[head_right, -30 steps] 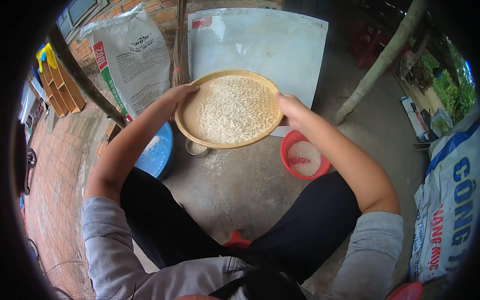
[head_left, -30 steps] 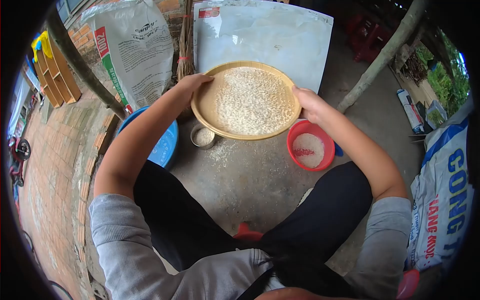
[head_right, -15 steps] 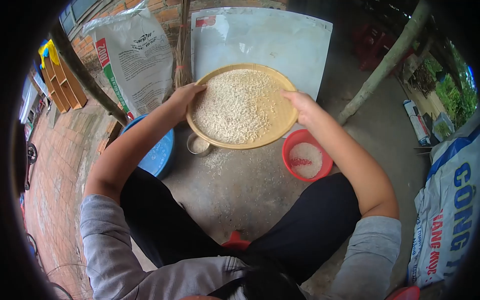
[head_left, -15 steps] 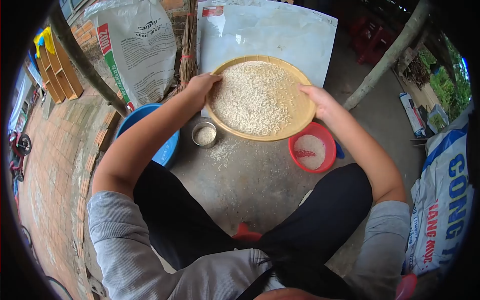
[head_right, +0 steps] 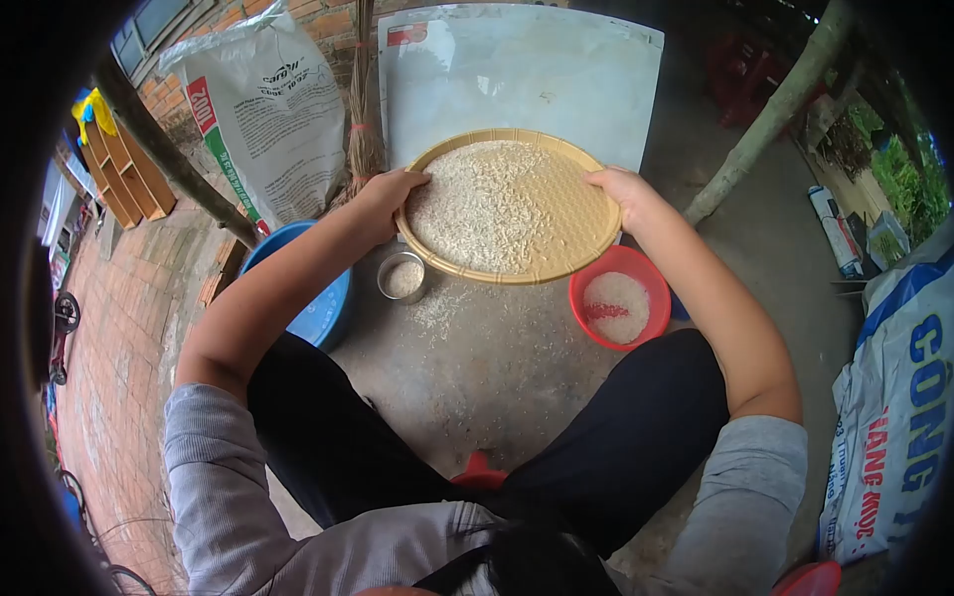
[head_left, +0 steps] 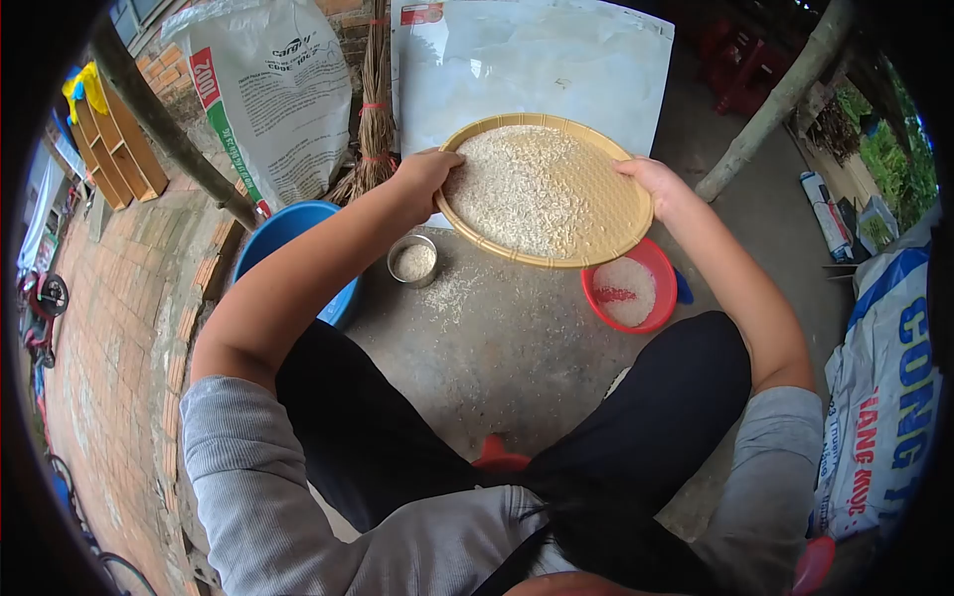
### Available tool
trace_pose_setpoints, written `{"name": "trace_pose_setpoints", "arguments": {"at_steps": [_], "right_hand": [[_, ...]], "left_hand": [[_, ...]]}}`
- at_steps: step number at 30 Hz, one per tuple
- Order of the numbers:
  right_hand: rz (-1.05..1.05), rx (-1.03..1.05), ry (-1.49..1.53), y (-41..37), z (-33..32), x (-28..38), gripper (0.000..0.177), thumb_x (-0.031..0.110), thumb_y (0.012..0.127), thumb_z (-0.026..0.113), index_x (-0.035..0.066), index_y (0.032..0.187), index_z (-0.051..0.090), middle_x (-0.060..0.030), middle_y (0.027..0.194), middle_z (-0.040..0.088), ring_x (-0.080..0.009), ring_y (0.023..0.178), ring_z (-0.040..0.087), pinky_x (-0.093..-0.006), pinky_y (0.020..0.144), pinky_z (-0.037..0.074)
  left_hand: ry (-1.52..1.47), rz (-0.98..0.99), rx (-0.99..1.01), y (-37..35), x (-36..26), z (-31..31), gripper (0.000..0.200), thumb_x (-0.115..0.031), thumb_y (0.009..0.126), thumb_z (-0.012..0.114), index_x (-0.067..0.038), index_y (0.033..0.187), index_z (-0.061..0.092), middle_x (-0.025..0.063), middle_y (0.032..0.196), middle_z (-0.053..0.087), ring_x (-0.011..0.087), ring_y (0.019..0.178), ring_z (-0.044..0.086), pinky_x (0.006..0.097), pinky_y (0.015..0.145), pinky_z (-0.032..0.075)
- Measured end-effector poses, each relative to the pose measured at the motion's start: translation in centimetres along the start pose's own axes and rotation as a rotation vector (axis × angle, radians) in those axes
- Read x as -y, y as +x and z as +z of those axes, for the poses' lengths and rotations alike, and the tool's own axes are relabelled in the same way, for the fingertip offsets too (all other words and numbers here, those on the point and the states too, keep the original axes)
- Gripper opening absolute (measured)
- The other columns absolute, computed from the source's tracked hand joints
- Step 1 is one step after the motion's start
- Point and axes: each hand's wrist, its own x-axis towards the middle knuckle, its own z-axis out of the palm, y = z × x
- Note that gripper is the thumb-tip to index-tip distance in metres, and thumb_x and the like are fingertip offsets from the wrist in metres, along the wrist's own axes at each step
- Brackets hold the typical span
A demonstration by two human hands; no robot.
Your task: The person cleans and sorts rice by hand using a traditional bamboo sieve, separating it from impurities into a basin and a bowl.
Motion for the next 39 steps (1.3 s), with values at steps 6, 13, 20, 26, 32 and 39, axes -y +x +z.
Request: {"name": "trace_pose_setpoints", "arguments": {"at_steps": [6, 13, 20, 26, 32, 39], "right_hand": [[-0.185, -0.066, -0.237, -1.7, 3.3, -1.4, 0.032, 0.005, 0.085, 0.058, 0.0, 0.114, 0.046, -0.0155, 0.105, 0.059, -0.0271, 0.094, 0.062, -0.042, 0.079, 0.053], [0.012, -0.08, -0.066, 0.1, 0.6, -0.6, 0.027, 0.009, 0.09, 0.048, -0.006, 0.112, 0.05, -0.0201, 0.106, 0.06, -0.0291, 0.095, 0.062, -0.0429, 0.081, 0.052], [-0.039, -0.03, -0.198, -0.5, 0.9, 0.1, 0.031, 0.013, 0.092, 0.046, -0.005, 0.117, 0.048, -0.0191, 0.11, 0.058, -0.0283, 0.099, 0.06, -0.0419, 0.087, 0.049], [-0.085, -0.045, -0.141, -1.4, 2.2, -0.7, 0.033, 0.014, 0.091, 0.049, -0.004, 0.118, 0.048, -0.0173, 0.11, 0.059, -0.0262, 0.099, 0.06, -0.0392, 0.086, 0.049], [-0.072, -0.046, -0.146, -1.2, 0.7, 0.9, 0.032, 0.016, 0.091, 0.047, -0.003, 0.117, 0.049, -0.0175, 0.112, 0.059, -0.0274, 0.101, 0.059, -0.041, 0.088, 0.048], [-0.074, -0.135, -0.174, -2.7, 3.5, -1.2, 0.033, 0.016, 0.092, 0.044, -0.003, 0.119, 0.046, -0.0173, 0.113, 0.058, -0.0277, 0.102, 0.059, -0.0406, 0.088, 0.048]], "left_hand": [[-0.07, -0.085, 0.073, 3.0, -0.4, -3.2, 0.028, -0.016, 0.09, 0.047, 0.007, 0.106, 0.052, 0.0175, 0.091, 0.062, 0.0253, 0.075, 0.065, 0.0381, 0.069, 0.055], [0.07, 0.029, 0.022, 1.6, -0.2, -1.1, 0.028, -0.017, 0.088, 0.053, 0.004, 0.106, 0.053, 0.0135, 0.087, 0.061, 0.0233, 0.076, 0.064, 0.0353, 0.067, 0.056], [-0.115, -0.081, -0.029, 2.9, 1.2, -1.6, 0.031, -0.018, 0.089, 0.051, 0.008, 0.107, 0.05, 0.0163, 0.094, 0.061, 0.0248, 0.081, 0.064, 0.0373, 0.073, 0.055], [-0.023, -0.068, 0.102, 2.8, -1.2, -3.0, 0.029, -0.019, 0.089, 0.052, 0.006, 0.104, 0.053, 0.0176, 0.088, 0.062, 0.0256, 0.075, 0.065, 0.0343, 0.072, 0.055], [-0.184, -0.093, 0.015, 2.7, 0.9, -0.6, 0.031, -0.019, 0.09, 0.049, 0.007, 0.107, 0.051, 0.0162, 0.099, 0.061, 0.0232, 0.086, 0.063, 0.0351, 0.076, 0.055], [-0.08, -0.181, 0.166, 3.5, -1.3, -4.3, 0.03, -0.016, 0.087, 0.053, 0.008, 0.104, 0.052, 0.0187, 0.086, 0.062, 0.0262, 0.073, 0.065, 0.0365, 0.074, 0.055]]}}
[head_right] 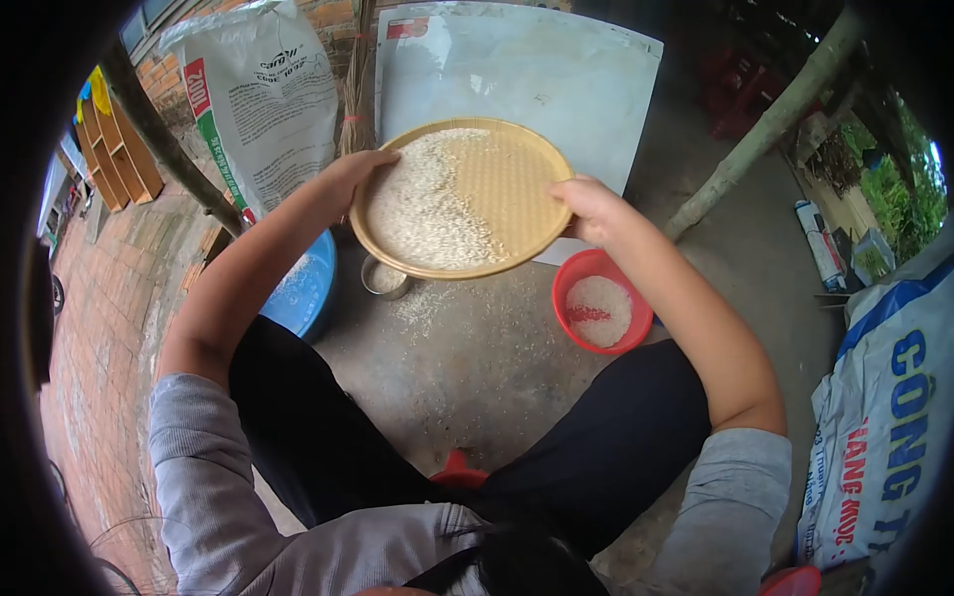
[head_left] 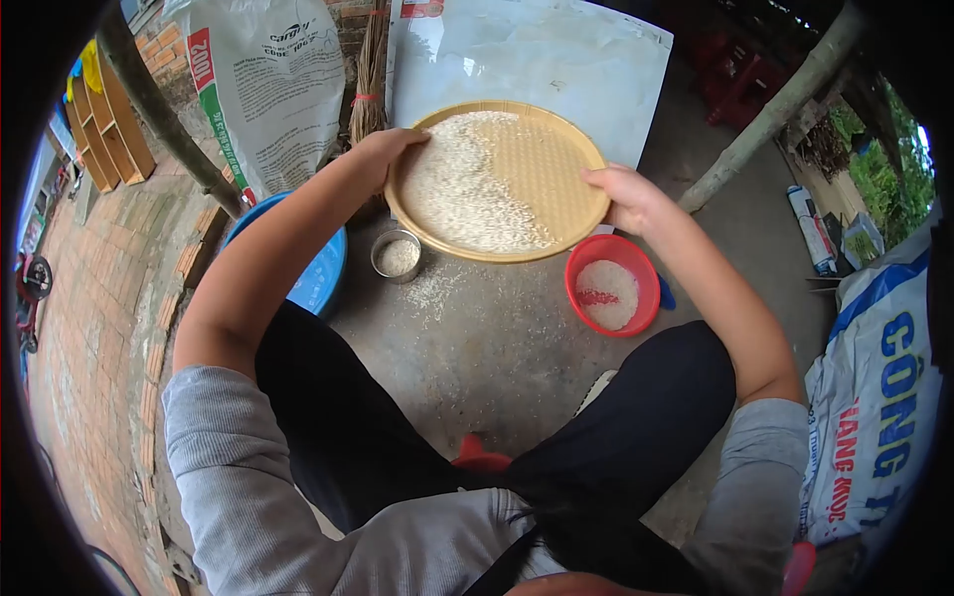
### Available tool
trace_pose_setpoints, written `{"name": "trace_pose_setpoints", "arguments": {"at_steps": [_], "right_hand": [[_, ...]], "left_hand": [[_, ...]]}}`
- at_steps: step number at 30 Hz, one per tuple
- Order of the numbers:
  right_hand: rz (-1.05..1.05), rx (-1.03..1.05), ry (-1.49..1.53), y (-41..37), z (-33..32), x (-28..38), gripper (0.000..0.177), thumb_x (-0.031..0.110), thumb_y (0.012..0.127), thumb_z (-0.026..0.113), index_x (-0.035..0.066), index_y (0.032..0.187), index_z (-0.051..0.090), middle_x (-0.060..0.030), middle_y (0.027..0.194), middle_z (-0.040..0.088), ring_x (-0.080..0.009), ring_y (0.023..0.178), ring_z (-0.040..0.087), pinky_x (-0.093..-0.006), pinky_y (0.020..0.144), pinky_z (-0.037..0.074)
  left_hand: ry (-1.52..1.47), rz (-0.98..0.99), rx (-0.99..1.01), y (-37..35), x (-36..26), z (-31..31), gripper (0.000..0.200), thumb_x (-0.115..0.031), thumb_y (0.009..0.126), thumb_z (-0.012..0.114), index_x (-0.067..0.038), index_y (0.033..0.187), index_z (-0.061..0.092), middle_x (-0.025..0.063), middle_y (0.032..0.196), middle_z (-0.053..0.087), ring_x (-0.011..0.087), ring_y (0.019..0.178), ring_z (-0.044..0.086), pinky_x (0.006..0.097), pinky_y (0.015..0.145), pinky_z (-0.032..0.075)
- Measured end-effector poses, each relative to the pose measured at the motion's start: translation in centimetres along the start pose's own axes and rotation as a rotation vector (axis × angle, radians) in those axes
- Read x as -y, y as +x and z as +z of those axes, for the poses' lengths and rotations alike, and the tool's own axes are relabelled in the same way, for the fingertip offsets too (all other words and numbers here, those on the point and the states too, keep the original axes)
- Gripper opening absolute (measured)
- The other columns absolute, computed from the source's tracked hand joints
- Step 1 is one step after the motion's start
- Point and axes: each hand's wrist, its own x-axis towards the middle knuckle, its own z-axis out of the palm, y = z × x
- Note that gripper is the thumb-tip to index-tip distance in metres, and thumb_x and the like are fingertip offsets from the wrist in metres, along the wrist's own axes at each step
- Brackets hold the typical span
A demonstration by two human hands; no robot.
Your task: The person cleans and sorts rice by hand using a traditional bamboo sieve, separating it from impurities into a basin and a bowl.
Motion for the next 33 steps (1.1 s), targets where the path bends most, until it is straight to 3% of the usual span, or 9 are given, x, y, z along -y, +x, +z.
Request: {"name": "trace_pose_setpoints", "arguments": {"at_steps": [4, 6, 9, 14, 17, 24, 28, 32, 33], "right_hand": [[-0.116, 0.038, -0.111, 1.8, -2.3, 0.8, 0.034, 0.018, 0.093, 0.043, -0.003, 0.119, 0.047, -0.0173, 0.114, 0.057, -0.0288, 0.101, 0.059, -0.0417, 0.086, 0.049], [0.18, 0.154, 0.15, 2.7, -4.1, 1.0, 0.036, 0.02, 0.094, 0.04, -0.004, 0.121, 0.046, -0.0185, 0.115, 0.057, -0.0295, 0.102, 0.059, -0.0425, 0.088, 0.048], [0.126, 0.123, 0.172, 3.2, -2.7, -0.3, 0.038, 0.021, 0.095, 0.037, -0.004, 0.123, 0.044, -0.0194, 0.117, 0.055, -0.0283, 0.105, 0.057, -0.043, 0.091, 0.046], [-0.02, 0.058, -0.08, -0.9, 2.0, 0.6, 0.035, 0.015, 0.094, 0.039, -0.006, 0.121, 0.043, -0.0185, 0.115, 0.056, -0.027, 0.105, 0.057, -0.0401, 0.091, 0.046], [0.062, 0.111, 0.078, 3.7, -3.0, 1.4, 0.035, 0.015, 0.092, 0.04, -0.007, 0.12, 0.044, -0.0213, 0.114, 0.056, -0.0285, 0.103, 0.058, -0.0435, 0.088, 0.047], [-0.051, 0.136, 0.0, -0.4, 1.6, 0.9, 0.037, 0.015, 0.092, 0.039, -0.006, 0.122, 0.042, -0.0224, 0.117, 0.054, -0.0295, 0.105, 0.057, -0.0461, 0.088, 0.047], [-0.031, 0.048, 0.087, 2.2, -1.4, 1.6, 0.039, 0.019, 0.092, 0.039, -0.005, 0.123, 0.042, -0.0204, 0.118, 0.054, -0.0285, 0.107, 0.056, -0.0421, 0.091, 0.046], [0.204, 0.098, 0.148, 3.5, -3.9, 1.4, 0.039, 0.02, 0.092, 0.039, -0.003, 0.123, 0.044, -0.0194, 0.116, 0.056, -0.0286, 0.106, 0.057, -0.0422, 0.091, 0.046], [0.209, 0.094, 0.146, 2.7, -2.9, 1.4, 0.039, 0.02, 0.092, 0.039, -0.003, 0.123, 0.044, -0.0194, 0.116, 0.056, -0.0286, 0.106, 0.057, -0.0422, 0.091, 0.046]], "left_hand": [[-0.093, 0.175, -0.168, -0.6, 1.8, 2.7, 0.029, -0.016, 0.088, 0.051, 0.009, 0.104, 0.053, 0.017, 0.095, 0.061, 0.0239, 0.082, 0.064, 0.0365, 0.074, 0.054], [0.124, 0.241, -0.176, -4.5, 1.4, 5.9, 0.027, -0.016, 0.086, 0.055, 0.001, 0.107, 0.054, 0.0136, 0.096, 0.06, 0.0227, 0.084, 0.062, 0.0334, 0.073, 0.054], [0.185, 0.3, -0.117, -2.8, 0.0, 3.3, 0.027, -0.019, 0.086, 0.056, 0.0, 0.106, 0.056, 0.0137, 0.09, 0.062, 0.0233, 0.073, 0.064, 0.0348, 0.064, 0.055], [0.018, 0.087, 0.022, -1.0, 0.3, -0.9, 0.032, -0.021, 0.087, 0.054, 0.005, 0.105, 0.056, 0.0164, 0.094, 0.063, 0.023, 0.073, 0.065, 0.0324, 0.067, 0.056], [0.067, 0.145, -0.272, -4.4, 0.7, 4.6, 0.032, -0.021, 0.086, 0.058, 0.002, 0.108, 0.056, 0.0112, 0.1, 0.06, 0.0174, 0.087, 0.061, 0.0293, 0.071, 0.053], [0.008, 0.148, 0.083, -1.4, -0.1, -0.7, 0.032, -0.019, 0.089, 0.047, 0.007, 0.106, 0.055, 0.0174, 0.091, 0.064, 0.0234, 0.074, 0.066, 0.0314, 0.07, 0.055], [-0.039, 0.149, -0.224, -1.9, 1.3, 3.0, 0.032, -0.016, 0.088, 0.052, 0.008, 0.11, 0.052, 0.0155, 0.095, 0.061, 0.0221, 0.084, 0.063, 0.0318, 0.072, 0.054], [0.651, 0.384, -0.014, -1.1, 1.4, 2.0, 0.033, -0.02, 0.084, 0.061, 0.001, 0.109, 0.056, 0.0116, 0.093, 0.061, 0.023, 0.086, 0.062, 0.0328, 0.07, 0.054], [0.386, 0.342, -0.055, -1.5, 0.9, 2.0, 0.033, -0.02, 0.084, 0.06, 0.003, 0.107, 0.056, 0.014, 0.095, 0.061, 0.0248, 0.084, 0.063, 0.0344, 0.069, 0.055]]}}
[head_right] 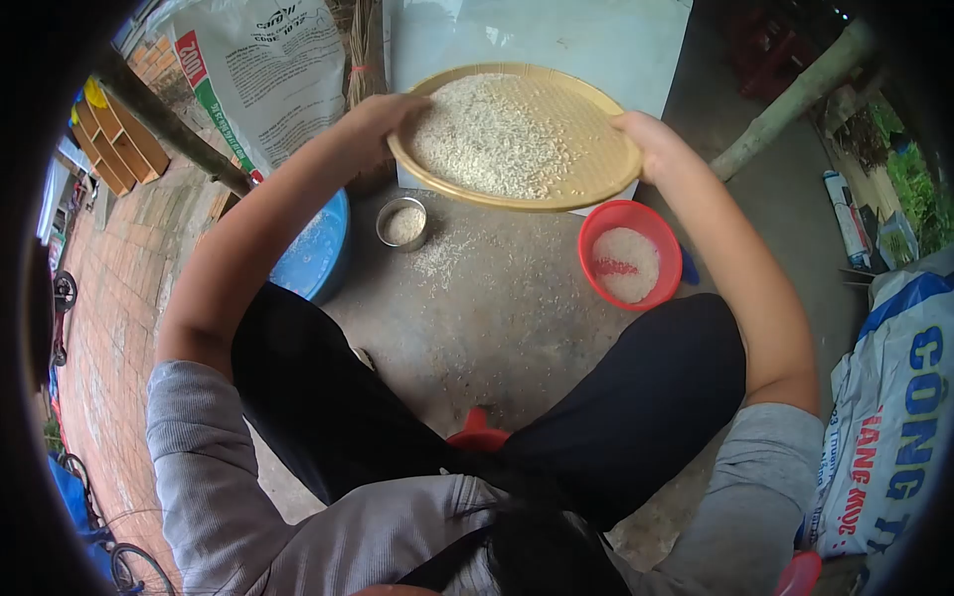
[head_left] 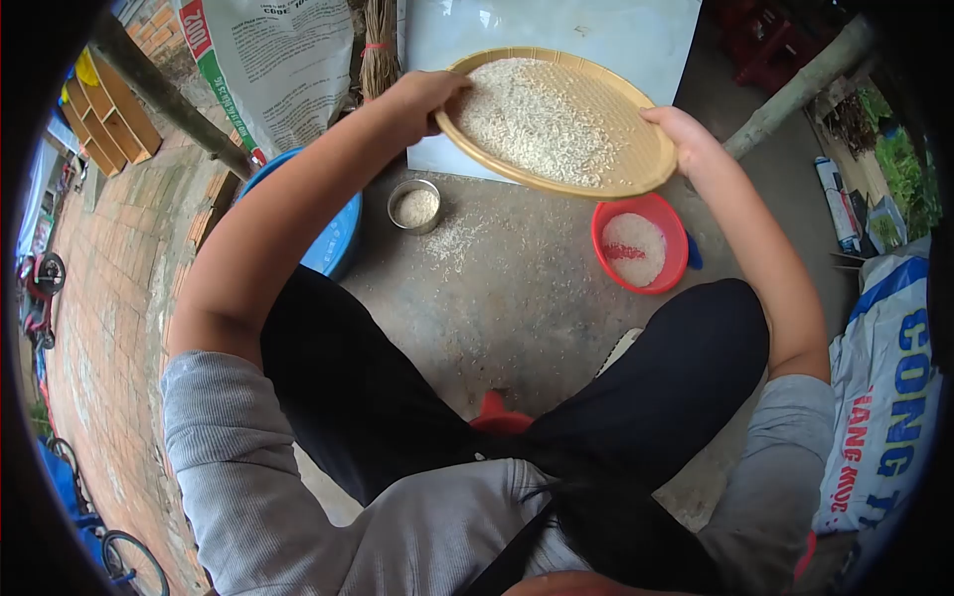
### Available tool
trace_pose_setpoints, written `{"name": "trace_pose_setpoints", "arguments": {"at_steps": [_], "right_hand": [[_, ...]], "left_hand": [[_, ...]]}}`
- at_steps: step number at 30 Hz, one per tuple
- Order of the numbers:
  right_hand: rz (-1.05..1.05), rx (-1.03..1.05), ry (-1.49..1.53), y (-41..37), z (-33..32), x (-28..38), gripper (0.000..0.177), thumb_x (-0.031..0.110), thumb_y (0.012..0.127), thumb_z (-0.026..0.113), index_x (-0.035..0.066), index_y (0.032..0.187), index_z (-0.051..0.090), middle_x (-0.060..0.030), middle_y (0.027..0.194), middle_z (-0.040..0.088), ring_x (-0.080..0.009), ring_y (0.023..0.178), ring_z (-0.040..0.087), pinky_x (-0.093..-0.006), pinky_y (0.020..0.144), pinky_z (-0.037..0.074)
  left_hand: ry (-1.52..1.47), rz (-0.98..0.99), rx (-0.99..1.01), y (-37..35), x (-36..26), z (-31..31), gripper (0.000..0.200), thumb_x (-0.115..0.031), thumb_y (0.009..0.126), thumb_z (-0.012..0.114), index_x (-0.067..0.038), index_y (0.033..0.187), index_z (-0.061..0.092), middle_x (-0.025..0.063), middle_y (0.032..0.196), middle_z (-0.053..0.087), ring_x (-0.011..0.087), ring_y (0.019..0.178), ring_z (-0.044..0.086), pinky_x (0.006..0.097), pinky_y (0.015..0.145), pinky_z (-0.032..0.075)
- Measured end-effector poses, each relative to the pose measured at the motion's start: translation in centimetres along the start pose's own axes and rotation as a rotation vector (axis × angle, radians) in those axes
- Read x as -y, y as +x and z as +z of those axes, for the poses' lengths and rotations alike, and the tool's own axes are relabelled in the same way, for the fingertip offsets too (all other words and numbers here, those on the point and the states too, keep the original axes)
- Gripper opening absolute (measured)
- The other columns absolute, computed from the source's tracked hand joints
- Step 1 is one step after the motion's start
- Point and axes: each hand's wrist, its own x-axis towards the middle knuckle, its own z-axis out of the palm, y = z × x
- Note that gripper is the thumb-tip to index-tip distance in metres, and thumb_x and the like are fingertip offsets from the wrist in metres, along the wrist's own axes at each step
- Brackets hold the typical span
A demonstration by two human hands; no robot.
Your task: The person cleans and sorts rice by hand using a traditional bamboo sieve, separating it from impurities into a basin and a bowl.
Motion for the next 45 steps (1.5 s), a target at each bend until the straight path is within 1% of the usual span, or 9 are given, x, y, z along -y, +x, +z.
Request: {"name": "trace_pose_setpoints", "arguments": {"at_steps": [4, 8, 15, 24, 29, 31, 34, 38, 45], "right_hand": [[-0.181, 0.021, -0.163, -3.1, 4.9, -1.8, 0.039, 0.016, 0.093, 0.036, -0.005, 0.126, 0.039, -0.0175, 0.12, 0.052, -0.0257, 0.11, 0.054, -0.0396, 0.095, 0.043], [-0.099, -0.008, -0.055, -0.2, 0.6, 0.0, 0.038, 0.017, 0.094, 0.036, -0.005, 0.124, 0.041, -0.0185, 0.124, 0.051, -0.025, 0.111, 0.053, -0.0396, 0.095, 0.044], [-0.257, 0.051, -0.248, -3.5, 5.2, -1.6, 0.037, 0.018, 0.094, 0.035, -0.004, 0.123, 0.043, -0.0184, 0.121, 0.053, -0.0248, 0.109, 0.055, -0.0403, 0.093, 0.045], [-0.014, -0.09, -0.041, 0.2, 0.2, -0.5, 0.037, 0.018, 0.094, 0.037, -0.005, 0.122, 0.043, -0.0171, 0.118, 0.055, -0.0233, 0.108, 0.056, -0.0392, 0.093, 0.045], [-0.254, 0.078, -0.243, -3.1, 4.7, -1.2, 0.036, 0.02, 0.094, 0.039, -0.004, 0.121, 0.045, -0.0139, 0.119, 0.055, -0.0231, 0.109, 0.055, -0.0403, 0.094, 0.043], [-0.262, 0.01, -0.224, -0.8, 2.2, -0.6, 0.037, 0.019, 0.094, 0.038, -0.004, 0.121, 0.044, -0.0152, 0.119, 0.055, -0.0243, 0.109, 0.055, -0.0413, 0.094, 0.044], [0.028, -0.046, -0.096, 1.5, -0.5, 0.0, 0.037, 0.018, 0.094, 0.035, -0.005, 0.122, 0.044, -0.0186, 0.119, 0.054, -0.0263, 0.108, 0.056, -0.0424, 0.091, 0.046], [-0.132, -0.122, -0.116, -1.7, 4.9, -1.6, 0.038, 0.019, 0.094, 0.035, -0.006, 0.122, 0.043, -0.0195, 0.119, 0.054, -0.0266, 0.108, 0.056, -0.0415, 0.092, 0.046], [-0.166, -0.06, -0.11, 0.2, 1.7, -0.4, 0.037, 0.02, 0.094, 0.037, -0.004, 0.12, 0.046, -0.0185, 0.116, 0.057, -0.0262, 0.105, 0.057, -0.0395, 0.092, 0.046]], "left_hand": [[-0.283, -0.268, -0.027, 1.4, 1.5, -2.7, 0.03, -0.019, 0.088, 0.054, 0.007, 0.102, 0.055, 0.0173, 0.096, 0.061, 0.0244, 0.078, 0.064, 0.0348, 0.069, 0.055], [-0.315, -0.243, -0.24, 0.4, 1.0, 2.1, 0.029, -0.02, 0.087, 0.056, 0.005, 0.101, 0.055, 0.0127, 0.093, 0.06, 0.0215, 0.08, 0.063, 0.0337, 0.068, 0.054], [-0.275, -0.177, 0.024, 1.9, 1.8, -2.5, 0.033, -0.021, 0.088, 0.052, 0.008, 0.105, 0.054, 0.0179, 0.089, 0.063, 0.0229, 0.071, 0.065, 0.0333, 0.067, 0.056], [-0.168, -0.15, -0.149, 1.0, 0.2, 2.4, 0.03, -0.025, 0.088, 0.054, 0.002, 0.101, 0.055, 0.0105, 0.086, 0.061, 0.0172, 0.068, 0.063, 0.0298, 0.064, 0.055], [-0.308, -0.278, -0.057, 2.2, 1.2, -2.6, 0.032, -0.022, 0.089, 0.053, 0.004, 0.106, 0.055, 0.0159, 0.092, 0.062, 0.0229, 0.07, 0.065, 0.0333, 0.068, 0.056], [-0.305, 0.023, -0.142, 0.4, 2.2, -0.3, 0.028, -0.023, 0.086, 0.056, 0.004, 0.094, 0.056, 0.0122, 0.081, 0.063, 0.0197, 0.065, 0.065, 0.0358, 0.056, 0.057], [-0.202, -0.124, -0.211, -0.6, 0.7, 2.2, 0.027, -0.024, 0.085, 0.056, 0.002, 0.091, 0.056, 0.0102, 0.078, 0.059, 0.018, 0.059, 0.06, 0.0301, 0.048, 0.051], [-0.317, -0.148, -0.085, 1.8, 1.8, -2.4, 0.032, -0.023, 0.09, 0.05, 0.006, 0.104, 0.053, 0.017, 0.089, 0.062, 0.0253, 0.075, 0.065, 0.0394, 0.069, 0.057], [-0.258, -0.168, -0.249, -0.6, 1.1, 1.8, 0.026, -0.025, 0.086, 0.057, -0.001, 0.095, 0.057, 0.0087, 0.08, 0.059, 0.018, 0.064, 0.061, 0.0316, 0.053, 0.053]]}}
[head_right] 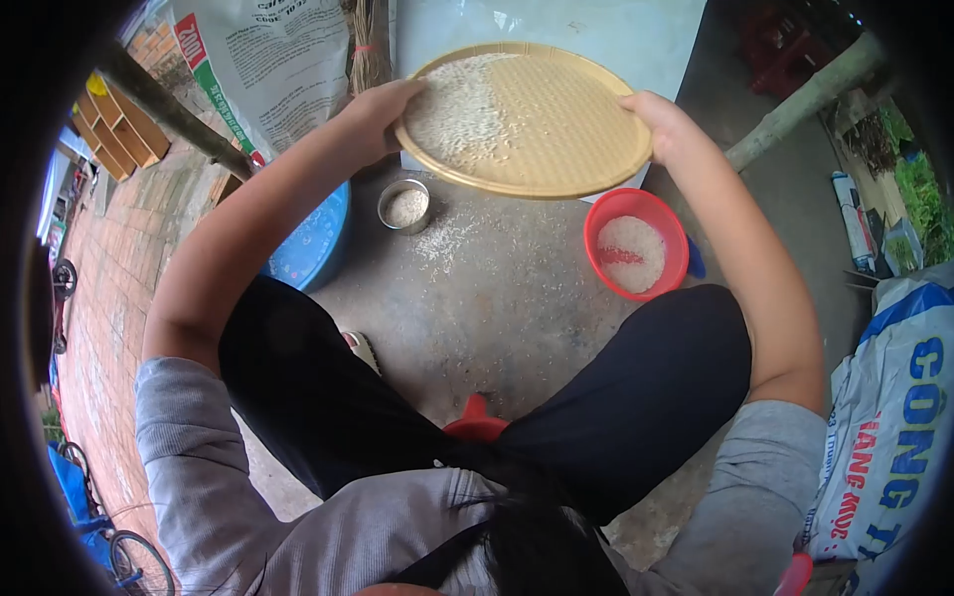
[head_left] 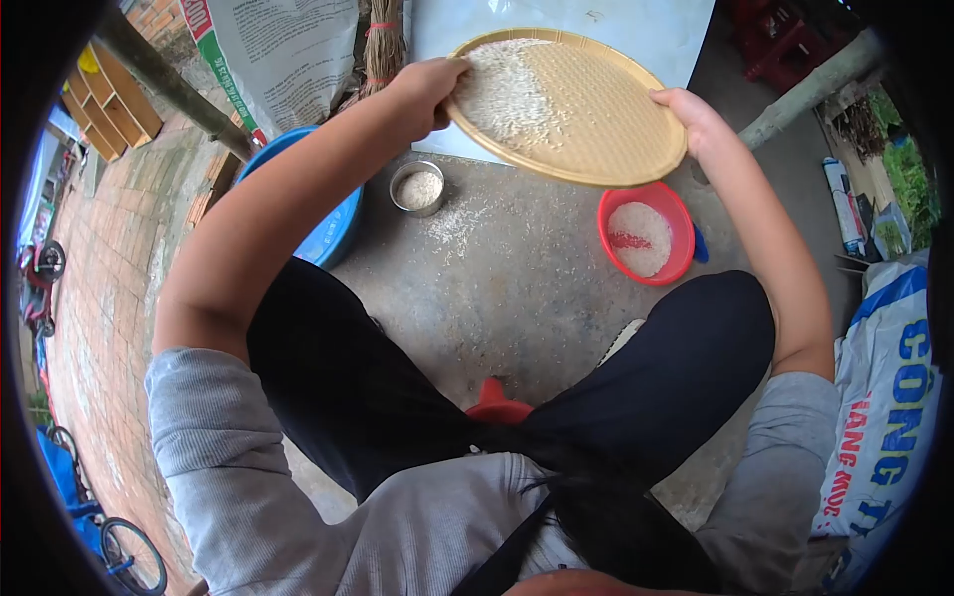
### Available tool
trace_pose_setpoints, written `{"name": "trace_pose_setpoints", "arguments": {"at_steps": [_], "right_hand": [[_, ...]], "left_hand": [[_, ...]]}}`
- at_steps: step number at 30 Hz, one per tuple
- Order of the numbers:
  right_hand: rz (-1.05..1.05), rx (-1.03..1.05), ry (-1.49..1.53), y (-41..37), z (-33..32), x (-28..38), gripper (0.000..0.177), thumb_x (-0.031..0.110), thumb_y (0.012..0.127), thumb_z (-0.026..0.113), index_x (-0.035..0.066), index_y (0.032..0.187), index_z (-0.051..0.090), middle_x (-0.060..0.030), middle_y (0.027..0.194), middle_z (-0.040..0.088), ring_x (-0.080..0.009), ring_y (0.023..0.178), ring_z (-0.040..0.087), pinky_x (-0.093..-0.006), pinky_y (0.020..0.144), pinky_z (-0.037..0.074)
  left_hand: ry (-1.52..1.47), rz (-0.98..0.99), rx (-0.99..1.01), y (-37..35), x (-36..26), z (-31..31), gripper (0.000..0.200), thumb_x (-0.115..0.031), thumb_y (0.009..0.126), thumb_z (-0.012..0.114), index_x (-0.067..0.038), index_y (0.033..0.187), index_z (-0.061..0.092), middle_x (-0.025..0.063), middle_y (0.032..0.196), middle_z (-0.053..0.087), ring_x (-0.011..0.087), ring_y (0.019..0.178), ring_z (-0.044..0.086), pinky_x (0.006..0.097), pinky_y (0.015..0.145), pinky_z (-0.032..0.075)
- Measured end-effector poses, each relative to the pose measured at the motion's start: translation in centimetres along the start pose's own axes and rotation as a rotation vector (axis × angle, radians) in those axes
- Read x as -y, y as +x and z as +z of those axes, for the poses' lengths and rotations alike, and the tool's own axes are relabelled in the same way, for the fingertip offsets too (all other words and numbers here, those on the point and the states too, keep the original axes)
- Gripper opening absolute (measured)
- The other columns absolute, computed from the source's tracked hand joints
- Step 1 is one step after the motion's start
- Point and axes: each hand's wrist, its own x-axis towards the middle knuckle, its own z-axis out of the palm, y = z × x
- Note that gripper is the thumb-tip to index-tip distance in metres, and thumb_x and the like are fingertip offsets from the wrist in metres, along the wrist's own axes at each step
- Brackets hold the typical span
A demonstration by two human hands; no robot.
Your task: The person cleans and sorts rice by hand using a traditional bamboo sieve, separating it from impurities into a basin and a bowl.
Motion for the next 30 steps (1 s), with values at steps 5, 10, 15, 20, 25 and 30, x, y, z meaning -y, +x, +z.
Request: {"name": "trace_pose_setpoints", "arguments": {"at_steps": [5, 10, 15, 20, 25, 30], "right_hand": [[-0.007, 0.03, -0.049, -3.0, 3.1, -0.3, 0.035, 0.019, 0.094, 0.037, -0.003, 0.121, 0.046, -0.0172, 0.118, 0.056, -0.0258, 0.107, 0.056, -0.0405, 0.093, 0.045], [-0.033, 0.066, 0.021, -0.8, 0.0, 0.2, 0.036, 0.018, 0.095, 0.036, -0.004, 0.123, 0.043, -0.0181, 0.121, 0.053, -0.0249, 0.109, 0.055, -0.0394, 0.093, 0.044], [0.083, -0.013, 0.06, -0.6, -1.0, -0.2, 0.035, 0.016, 0.094, 0.034, -0.006, 0.12, 0.044, -0.0209, 0.115, 0.055, -0.0268, 0.105, 0.057, -0.0417, 0.091, 0.046], [-0.094, 0.163, -0.066, -3.6, 1.6, 0.3, 0.035, 0.016, 0.094, 0.039, -0.004, 0.123, 0.044, -0.0177, 0.119, 0.055, -0.0263, 0.108, 0.056, -0.0414, 0.092, 0.045], [0.124, 0.012, 0.094, -1.6, -1.1, -0.2, 0.036, 0.015, 0.094, 0.035, -0.007, 0.122, 0.042, -0.0221, 0.117, 0.054, -0.0282, 0.107, 0.056, -0.0432, 0.091, 0.046], [-0.15, 0.256, -0.115, -5.9, 3.7, 0.3, 0.039, 0.017, 0.094, 0.035, -0.006, 0.125, 0.039, -0.0208, 0.12, 0.052, -0.0282, 0.108, 0.056, -0.042, 0.093, 0.044]], "left_hand": [[-0.039, -0.096, 0.11, 2.2, -1.4, -3.0, 0.028, -0.025, 0.09, 0.053, 0.001, 0.098, 0.058, 0.0149, 0.092, 0.063, 0.0236, 0.076, 0.065, 0.0408, 0.07, 0.056], [-0.19, -0.137, 0.058, 1.7, -0.4, -1.2, 0.029, -0.021, 0.09, 0.051, 0.004, 0.104, 0.054, 0.0133, 0.091, 0.063, 0.0225, 0.075, 0.065, 0.0323, 0.068, 0.057], [-0.082, -0.082, 0.095, 0.0, -1.2, 0.1, 0.032, -0.021, 0.088, 0.055, 0.004, 0.106, 0.052, 0.0128, 0.091, 0.062, 0.0217, 0.077, 0.064, 0.0309, 0.069, 0.056], [-0.111, -0.174, 0.113, 1.2, -1.1, -2.1, 0.028, -0.017, 0.09, 0.046, 0.006, 0.106, 0.051, 0.0172, 0.091, 0.061, 0.0261, 0.076, 0.064, 0.0362, 0.071, 0.056], [-0.035, -0.082, 0.081, -1.2, -0.6, 1.0, 0.025, -0.024, 0.088, 0.055, 0.0, 0.096, 0.054, 0.0088, 0.08, 0.058, 0.0186, 0.06, 0.059, 0.029, 0.058, 0.054], [-0.13, -0.147, 0.297, 2.2, -1.6, -4.9, 0.032, -0.02, 0.09, 0.051, 0.007, 0.106, 0.053, 0.0182, 0.094, 0.062, 0.0272, 0.079, 0.065, 0.0381, 0.072, 0.056]]}}
